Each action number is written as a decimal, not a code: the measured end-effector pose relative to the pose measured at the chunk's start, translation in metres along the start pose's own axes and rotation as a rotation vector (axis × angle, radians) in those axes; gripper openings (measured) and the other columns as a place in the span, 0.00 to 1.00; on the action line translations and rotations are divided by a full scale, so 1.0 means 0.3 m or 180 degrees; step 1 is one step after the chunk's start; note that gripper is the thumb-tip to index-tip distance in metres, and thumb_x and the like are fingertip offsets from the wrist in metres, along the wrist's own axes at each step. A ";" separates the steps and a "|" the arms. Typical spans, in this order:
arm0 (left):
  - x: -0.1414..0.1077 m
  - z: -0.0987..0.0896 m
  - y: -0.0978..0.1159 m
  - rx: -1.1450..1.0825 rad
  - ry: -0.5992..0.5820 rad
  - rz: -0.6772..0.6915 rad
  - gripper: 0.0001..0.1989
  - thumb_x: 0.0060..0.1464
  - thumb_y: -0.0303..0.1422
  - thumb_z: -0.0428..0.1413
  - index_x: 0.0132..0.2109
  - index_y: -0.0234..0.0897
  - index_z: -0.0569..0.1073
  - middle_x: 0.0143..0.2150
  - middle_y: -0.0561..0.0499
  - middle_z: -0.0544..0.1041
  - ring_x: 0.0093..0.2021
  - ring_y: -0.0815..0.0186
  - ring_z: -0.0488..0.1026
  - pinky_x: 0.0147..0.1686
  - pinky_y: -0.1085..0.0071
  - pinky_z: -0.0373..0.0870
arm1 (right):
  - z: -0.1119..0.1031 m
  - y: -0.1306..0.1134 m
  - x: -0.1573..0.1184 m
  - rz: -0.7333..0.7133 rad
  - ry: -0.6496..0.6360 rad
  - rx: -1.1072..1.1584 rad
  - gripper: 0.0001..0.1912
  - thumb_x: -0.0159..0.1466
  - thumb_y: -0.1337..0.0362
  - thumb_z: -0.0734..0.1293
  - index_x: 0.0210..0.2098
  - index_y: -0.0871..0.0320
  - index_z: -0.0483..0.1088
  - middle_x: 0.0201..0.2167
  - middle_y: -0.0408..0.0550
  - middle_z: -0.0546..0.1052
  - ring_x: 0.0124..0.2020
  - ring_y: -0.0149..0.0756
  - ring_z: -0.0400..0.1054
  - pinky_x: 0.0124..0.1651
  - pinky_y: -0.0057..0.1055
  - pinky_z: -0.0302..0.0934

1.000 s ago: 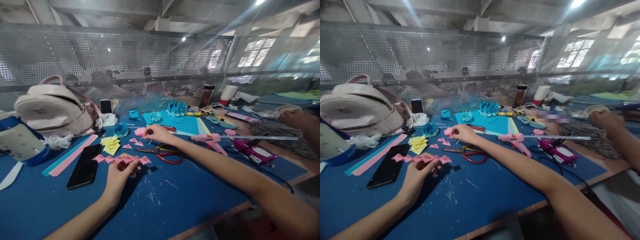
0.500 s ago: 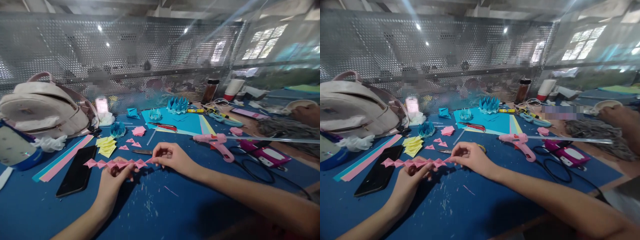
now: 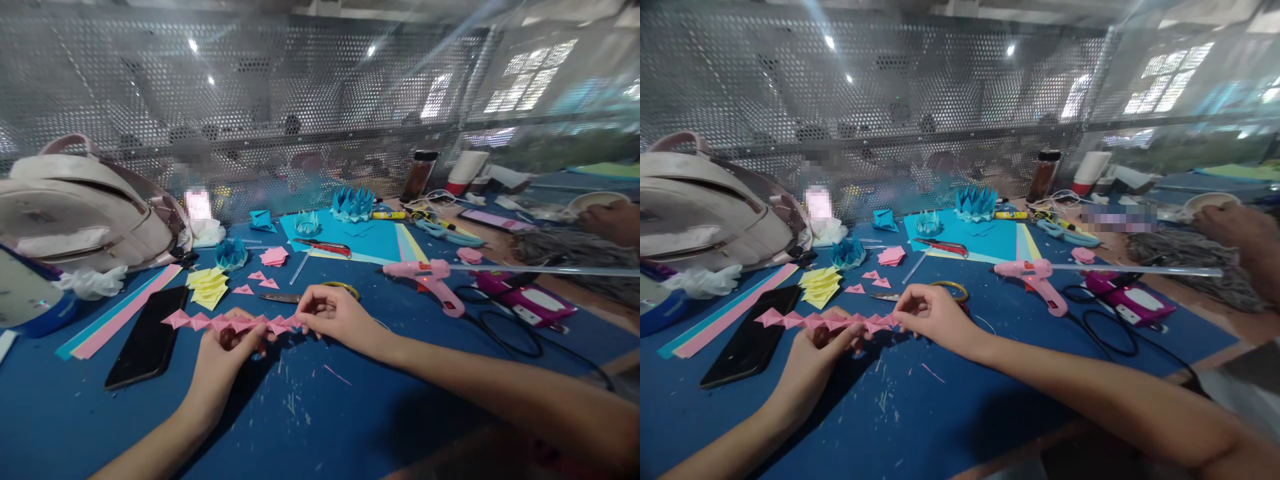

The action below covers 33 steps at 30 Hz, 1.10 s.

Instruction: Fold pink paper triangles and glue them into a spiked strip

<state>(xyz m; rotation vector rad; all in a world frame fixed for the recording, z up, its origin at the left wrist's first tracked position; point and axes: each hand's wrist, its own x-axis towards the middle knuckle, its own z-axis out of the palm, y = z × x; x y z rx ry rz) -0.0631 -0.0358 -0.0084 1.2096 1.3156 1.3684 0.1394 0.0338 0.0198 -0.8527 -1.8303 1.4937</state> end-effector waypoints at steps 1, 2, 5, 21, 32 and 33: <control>-0.001 0.003 0.004 -0.0006 -0.0003 0.0010 0.11 0.53 0.37 0.63 0.30 0.35 0.74 0.27 0.52 0.77 0.26 0.68 0.72 0.30 0.74 0.68 | 0.002 0.001 -0.001 -0.0016 0.0000 0.0008 0.14 0.58 0.55 0.72 0.31 0.59 0.69 0.24 0.42 0.73 0.22 0.26 0.66 0.26 0.24 0.63; -0.003 0.006 0.008 -0.0012 -0.0013 0.0014 0.11 0.53 0.37 0.63 0.30 0.34 0.73 0.27 0.52 0.77 0.26 0.68 0.72 0.31 0.74 0.68 | 0.004 0.003 -0.002 -0.0036 -0.0001 0.0020 0.14 0.58 0.55 0.72 0.30 0.59 0.69 0.24 0.41 0.73 0.22 0.26 0.65 0.25 0.24 0.63; -0.007 0.016 0.016 -0.0071 0.0010 0.0031 0.11 0.52 0.37 0.63 0.29 0.34 0.73 0.27 0.51 0.77 0.26 0.68 0.72 0.31 0.74 0.68 | 0.007 0.008 -0.005 -0.0108 -0.0023 0.0012 0.14 0.58 0.54 0.72 0.31 0.59 0.69 0.24 0.41 0.73 0.21 0.26 0.65 0.25 0.24 0.63; 0.003 0.011 -0.007 -0.0116 0.0101 -0.0026 0.15 0.49 0.42 0.65 0.28 0.34 0.75 0.26 0.49 0.78 0.27 0.65 0.73 0.31 0.72 0.69 | 0.020 0.027 -0.007 -0.0333 0.0181 -0.0551 0.08 0.60 0.60 0.71 0.30 0.59 0.73 0.30 0.44 0.74 0.27 0.27 0.67 0.28 0.24 0.61; 0.005 0.021 -0.003 0.0033 0.0199 -0.0276 0.17 0.39 0.38 0.69 0.34 0.35 0.75 0.22 0.54 0.76 0.24 0.66 0.73 0.30 0.72 0.70 | 0.028 0.024 -0.009 -0.0371 0.0182 -0.0540 0.08 0.59 0.60 0.71 0.29 0.59 0.73 0.30 0.44 0.75 0.28 0.28 0.67 0.28 0.24 0.61; 0.004 0.023 -0.002 0.0074 0.0228 -0.0257 0.16 0.39 0.38 0.69 0.33 0.35 0.75 0.22 0.54 0.76 0.24 0.65 0.72 0.29 0.72 0.70 | 0.029 0.022 -0.009 -0.0363 0.0174 -0.0531 0.08 0.59 0.59 0.71 0.29 0.58 0.73 0.29 0.44 0.75 0.28 0.28 0.67 0.28 0.24 0.62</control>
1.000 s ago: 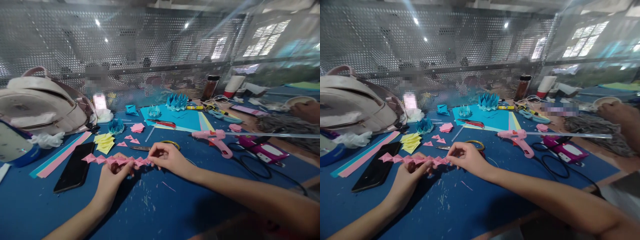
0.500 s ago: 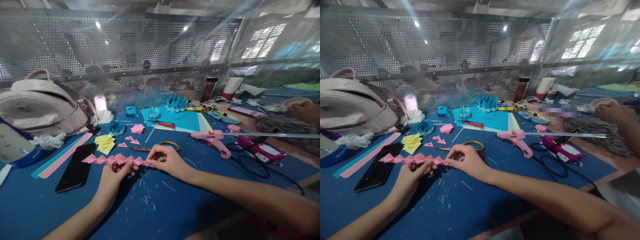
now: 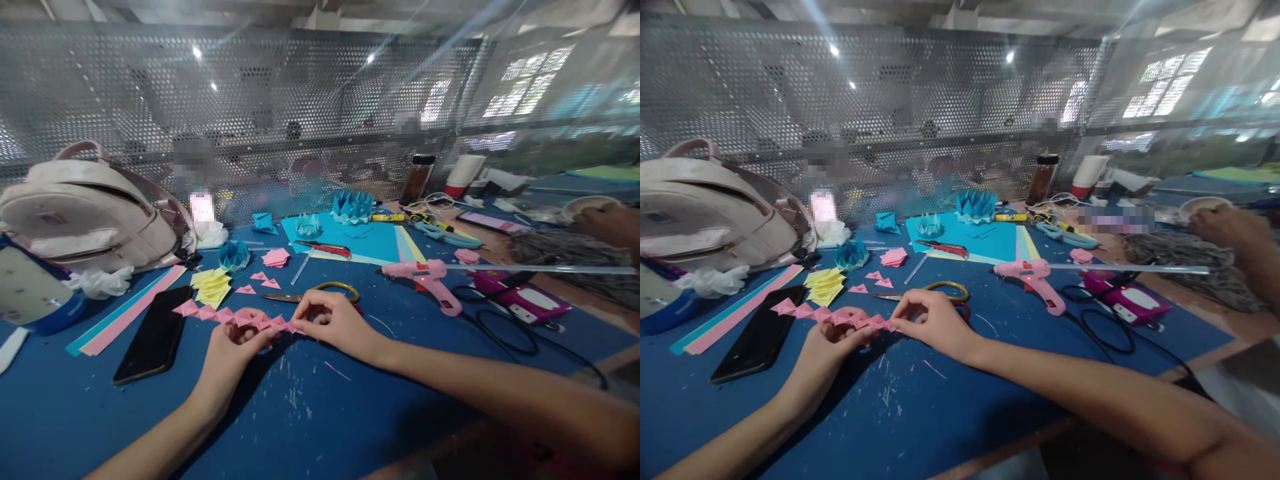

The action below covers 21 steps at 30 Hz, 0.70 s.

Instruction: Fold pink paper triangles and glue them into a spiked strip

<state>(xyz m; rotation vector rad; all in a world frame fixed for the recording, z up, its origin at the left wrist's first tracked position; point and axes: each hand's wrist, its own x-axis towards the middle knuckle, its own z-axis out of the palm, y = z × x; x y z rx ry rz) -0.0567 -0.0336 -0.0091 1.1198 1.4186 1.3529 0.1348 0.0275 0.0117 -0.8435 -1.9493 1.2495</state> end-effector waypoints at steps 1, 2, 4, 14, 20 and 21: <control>-0.002 0.002 0.001 0.0010 0.0032 0.0029 0.15 0.40 0.39 0.68 0.32 0.35 0.75 0.22 0.54 0.76 0.24 0.65 0.72 0.28 0.72 0.70 | 0.001 -0.002 0.000 0.0002 -0.0006 0.0005 0.09 0.59 0.59 0.71 0.29 0.58 0.73 0.29 0.44 0.75 0.28 0.28 0.68 0.28 0.24 0.62; -0.005 0.004 0.003 -0.0002 0.0044 0.0063 0.14 0.41 0.39 0.68 0.32 0.35 0.75 0.22 0.53 0.76 0.24 0.66 0.72 0.28 0.73 0.69 | 0.001 -0.003 -0.001 0.0003 -0.0010 0.0006 0.09 0.59 0.59 0.71 0.30 0.58 0.74 0.29 0.44 0.75 0.28 0.28 0.68 0.28 0.24 0.62; -0.008 0.007 0.005 -0.0048 0.0018 0.0110 0.13 0.43 0.38 0.67 0.30 0.35 0.75 0.23 0.52 0.77 0.24 0.66 0.72 0.28 0.73 0.69 | 0.001 -0.006 -0.001 0.0007 -0.0017 0.0012 0.09 0.59 0.59 0.71 0.30 0.58 0.74 0.29 0.44 0.75 0.28 0.28 0.67 0.28 0.24 0.61; -0.020 0.010 0.021 0.0141 0.0023 0.0107 0.13 0.47 0.39 0.65 0.23 0.35 0.76 0.21 0.50 0.77 0.23 0.67 0.69 0.26 0.73 0.65 | 0.005 -0.004 -0.007 0.0010 -0.0054 0.0074 0.09 0.59 0.59 0.71 0.30 0.59 0.74 0.29 0.45 0.75 0.26 0.28 0.67 0.28 0.24 0.62; -0.023 0.014 0.025 0.0061 0.0054 0.0101 0.13 0.46 0.39 0.66 0.24 0.34 0.77 0.20 0.51 0.77 0.22 0.68 0.69 0.26 0.74 0.66 | 0.010 -0.007 -0.004 0.0075 -0.0075 0.0209 0.09 0.59 0.60 0.71 0.29 0.59 0.73 0.28 0.44 0.75 0.26 0.27 0.67 0.28 0.24 0.63; -0.021 0.013 0.022 0.0055 0.0059 0.0092 0.13 0.46 0.39 0.66 0.24 0.34 0.77 0.20 0.50 0.77 0.22 0.68 0.69 0.26 0.74 0.66 | 0.010 -0.008 -0.003 0.0091 -0.0080 0.0239 0.08 0.59 0.60 0.72 0.29 0.59 0.73 0.28 0.43 0.74 0.26 0.27 0.67 0.28 0.23 0.63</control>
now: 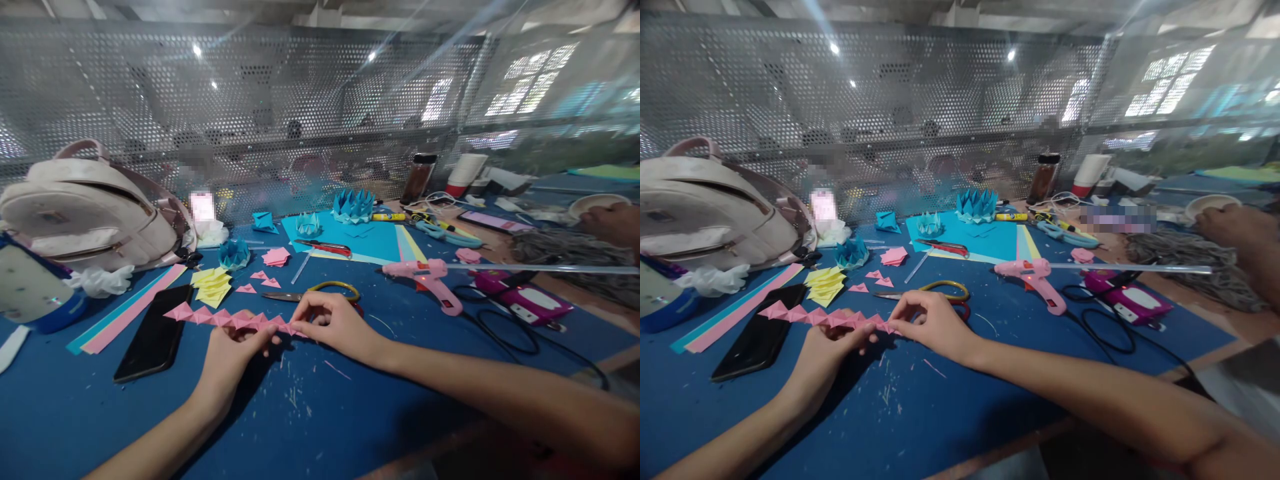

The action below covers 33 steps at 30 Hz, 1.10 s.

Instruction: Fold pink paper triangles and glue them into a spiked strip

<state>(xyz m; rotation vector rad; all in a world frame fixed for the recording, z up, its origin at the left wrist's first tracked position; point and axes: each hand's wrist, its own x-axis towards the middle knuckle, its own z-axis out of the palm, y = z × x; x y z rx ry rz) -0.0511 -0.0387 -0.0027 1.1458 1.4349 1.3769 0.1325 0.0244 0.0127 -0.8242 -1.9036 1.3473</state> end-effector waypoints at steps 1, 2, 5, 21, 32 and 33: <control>0.001 -0.001 -0.003 0.0008 -0.0006 -0.0026 0.13 0.46 0.39 0.66 0.24 0.34 0.77 0.20 0.50 0.77 0.22 0.68 0.70 0.26 0.73 0.66 | 0.001 0.000 0.001 0.0023 0.0002 0.0031 0.08 0.58 0.61 0.72 0.29 0.59 0.73 0.28 0.43 0.74 0.25 0.26 0.66 0.28 0.23 0.63; 0.003 -0.003 -0.006 0.0017 -0.0010 -0.0063 0.13 0.45 0.40 0.66 0.24 0.34 0.77 0.20 0.49 0.77 0.22 0.67 0.70 0.26 0.73 0.67 | 0.001 -0.001 0.001 0.0054 0.0002 0.0065 0.08 0.58 0.61 0.73 0.29 0.59 0.73 0.27 0.43 0.74 0.25 0.26 0.66 0.27 0.23 0.62; 0.002 -0.003 -0.011 0.0039 0.0029 -0.0181 0.14 0.44 0.40 0.67 0.23 0.33 0.77 0.21 0.47 0.78 0.23 0.65 0.72 0.28 0.72 0.69 | 0.002 0.002 0.002 0.0142 -0.0018 0.0161 0.11 0.56 0.59 0.74 0.30 0.60 0.73 0.27 0.42 0.74 0.24 0.26 0.65 0.26 0.23 0.61; 0.008 0.004 0.010 0.0165 -0.0212 0.0092 0.13 0.48 0.37 0.64 0.26 0.36 0.69 0.22 0.55 0.76 0.25 0.69 0.71 0.28 0.76 0.65 | 0.012 0.028 0.002 0.0186 -0.0233 0.0228 0.14 0.56 0.55 0.75 0.31 0.60 0.72 0.26 0.44 0.75 0.26 0.29 0.68 0.29 0.25 0.61; -0.008 0.005 0.000 0.0379 -0.0128 0.0338 0.12 0.49 0.37 0.63 0.29 0.36 0.69 0.24 0.56 0.72 0.25 0.70 0.68 0.28 0.76 0.63 | 0.014 0.020 -0.005 0.0120 -0.0345 0.0246 0.13 0.58 0.57 0.73 0.33 0.60 0.72 0.27 0.43 0.75 0.27 0.29 0.69 0.29 0.24 0.61; -0.007 0.004 -0.001 0.0406 -0.0157 0.0344 0.12 0.49 0.37 0.63 0.29 0.36 0.69 0.24 0.56 0.72 0.25 0.70 0.68 0.27 0.76 0.63 | 0.014 0.017 -0.006 0.0082 -0.0341 0.0190 0.12 0.59 0.58 0.73 0.33 0.60 0.72 0.26 0.43 0.75 0.27 0.29 0.69 0.29 0.24 0.60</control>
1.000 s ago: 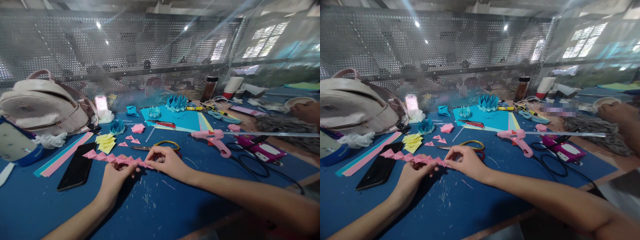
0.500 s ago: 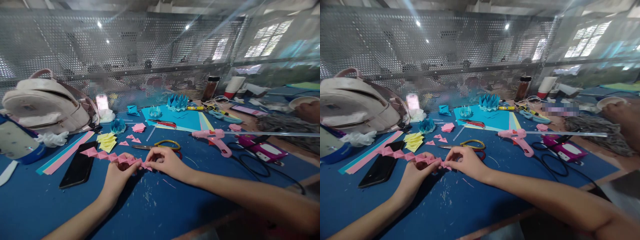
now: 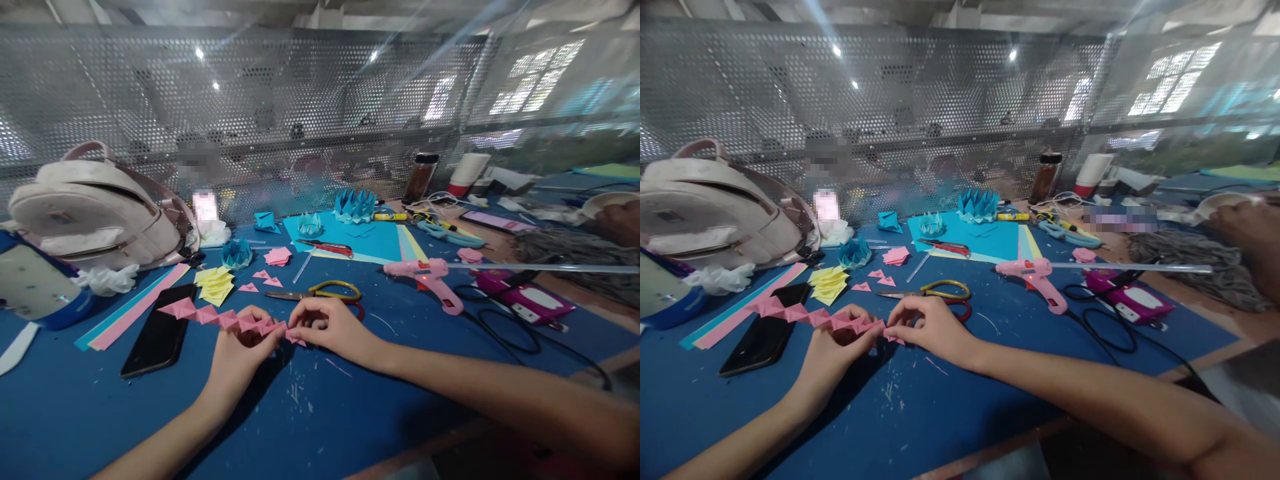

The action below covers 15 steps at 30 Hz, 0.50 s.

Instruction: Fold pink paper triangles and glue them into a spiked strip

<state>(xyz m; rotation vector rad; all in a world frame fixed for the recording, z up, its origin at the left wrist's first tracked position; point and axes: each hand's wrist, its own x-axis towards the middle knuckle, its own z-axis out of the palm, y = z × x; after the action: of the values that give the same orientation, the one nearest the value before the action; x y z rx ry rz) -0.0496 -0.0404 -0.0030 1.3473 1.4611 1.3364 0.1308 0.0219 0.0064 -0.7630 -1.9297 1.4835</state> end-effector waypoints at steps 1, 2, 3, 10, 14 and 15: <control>0.001 -0.001 -0.001 0.0007 -0.0036 0.0012 0.12 0.48 0.37 0.63 0.30 0.36 0.69 0.25 0.55 0.72 0.25 0.70 0.68 0.27 0.76 0.64 | 0.000 -0.003 -0.001 -0.0053 0.0013 -0.0089 0.11 0.59 0.59 0.73 0.33 0.60 0.73 0.27 0.43 0.75 0.27 0.29 0.69 0.28 0.23 0.60; 0.002 -0.001 -0.002 0.0000 -0.0067 0.0037 0.11 0.48 0.36 0.63 0.30 0.36 0.70 0.25 0.55 0.72 0.25 0.70 0.68 0.27 0.75 0.64 | -0.001 -0.005 -0.002 -0.0126 0.0032 -0.0207 0.10 0.59 0.60 0.73 0.33 0.60 0.73 0.27 0.43 0.75 0.27 0.29 0.69 0.28 0.23 0.59; 0.002 -0.001 -0.003 -0.0013 -0.0093 0.0083 0.11 0.48 0.36 0.63 0.30 0.35 0.70 0.25 0.55 0.73 0.26 0.69 0.69 0.27 0.75 0.65 | -0.001 -0.007 -0.003 -0.0216 0.0053 -0.0344 0.08 0.59 0.61 0.72 0.32 0.60 0.73 0.28 0.43 0.75 0.27 0.28 0.68 0.27 0.22 0.58; -0.009 -0.020 0.008 0.0605 -0.0391 0.0872 0.03 0.55 0.30 0.60 0.32 0.36 0.76 0.30 0.51 0.78 0.31 0.66 0.75 0.33 0.74 0.69 | -0.023 -0.017 -0.009 -0.0782 0.0127 -0.1181 0.02 0.61 0.67 0.71 0.32 0.59 0.75 0.30 0.43 0.73 0.30 0.28 0.66 0.29 0.22 0.57; 0.003 -0.058 -0.001 0.0979 -0.0786 0.2037 0.05 0.62 0.29 0.55 0.38 0.36 0.75 0.34 0.49 0.78 0.33 0.66 0.75 0.35 0.72 0.69 | -0.055 -0.027 -0.012 -0.0974 0.0158 -0.1356 0.07 0.60 0.62 0.73 0.35 0.58 0.75 0.32 0.43 0.75 0.32 0.29 0.66 0.31 0.24 0.57; 0.008 -0.067 -0.006 0.1176 -0.0859 0.2379 0.07 0.64 0.29 0.52 0.40 0.36 0.75 0.35 0.48 0.78 0.35 0.65 0.74 0.36 0.71 0.69 | -0.066 -0.031 -0.012 -0.0998 0.0226 -0.1373 0.07 0.61 0.61 0.72 0.36 0.58 0.75 0.32 0.43 0.75 0.32 0.29 0.67 0.31 0.24 0.57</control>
<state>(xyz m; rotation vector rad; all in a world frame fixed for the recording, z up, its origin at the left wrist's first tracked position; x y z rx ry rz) -0.0696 -0.0420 -0.0005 2.3719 1.0798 1.2615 0.1470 0.0298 0.0193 -0.6411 -2.2230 0.8548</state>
